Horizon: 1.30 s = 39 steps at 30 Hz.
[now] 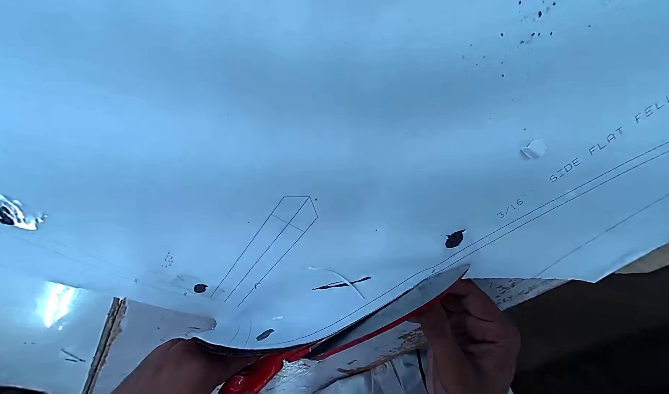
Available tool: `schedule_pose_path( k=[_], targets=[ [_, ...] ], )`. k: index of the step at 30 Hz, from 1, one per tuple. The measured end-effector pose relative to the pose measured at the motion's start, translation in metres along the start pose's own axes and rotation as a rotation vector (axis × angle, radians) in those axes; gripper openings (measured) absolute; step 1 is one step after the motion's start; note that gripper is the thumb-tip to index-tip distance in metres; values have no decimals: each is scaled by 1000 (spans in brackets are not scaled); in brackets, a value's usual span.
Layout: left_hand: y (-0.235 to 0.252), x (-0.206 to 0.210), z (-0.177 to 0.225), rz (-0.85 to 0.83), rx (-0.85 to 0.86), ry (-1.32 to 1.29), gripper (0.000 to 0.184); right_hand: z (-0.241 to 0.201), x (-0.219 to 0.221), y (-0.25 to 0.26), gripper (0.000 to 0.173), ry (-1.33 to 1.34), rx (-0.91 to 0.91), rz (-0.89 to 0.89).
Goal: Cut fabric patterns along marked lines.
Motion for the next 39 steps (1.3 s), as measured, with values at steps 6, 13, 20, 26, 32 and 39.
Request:
schedule_pose_path(
  k=[6,13,20,26,32,39],
  targets=[
    [-3,3,-3,8,0,15,16,-8,-6,5,7,28,-6,0],
    [-12,16,-19,77,27,45,21,-20,0,4,8,290,245,32],
    [-3,3,-8,-32,10,15,18,-31,3,3,11,325,364,94],
    [-4,4,-7,-39,8,14,19,-25,5,4,11,271,291,109],
    [-1,0,6,9,-15,52,18,-25,4,3,13,274,282,103],
    [1,-3,5,-14,-18,49,18,-24,5,4,14,277,279,117]
  ],
)
Point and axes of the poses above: each hand's wrist, its own y-axis towards the middle knuckle, its own x-axis out of the palm, z = x × y, the point moved 1 cm from there along y, towards the middle knuckle, and after that the axes turned 8 degrees about x, right-handed, at the moved point
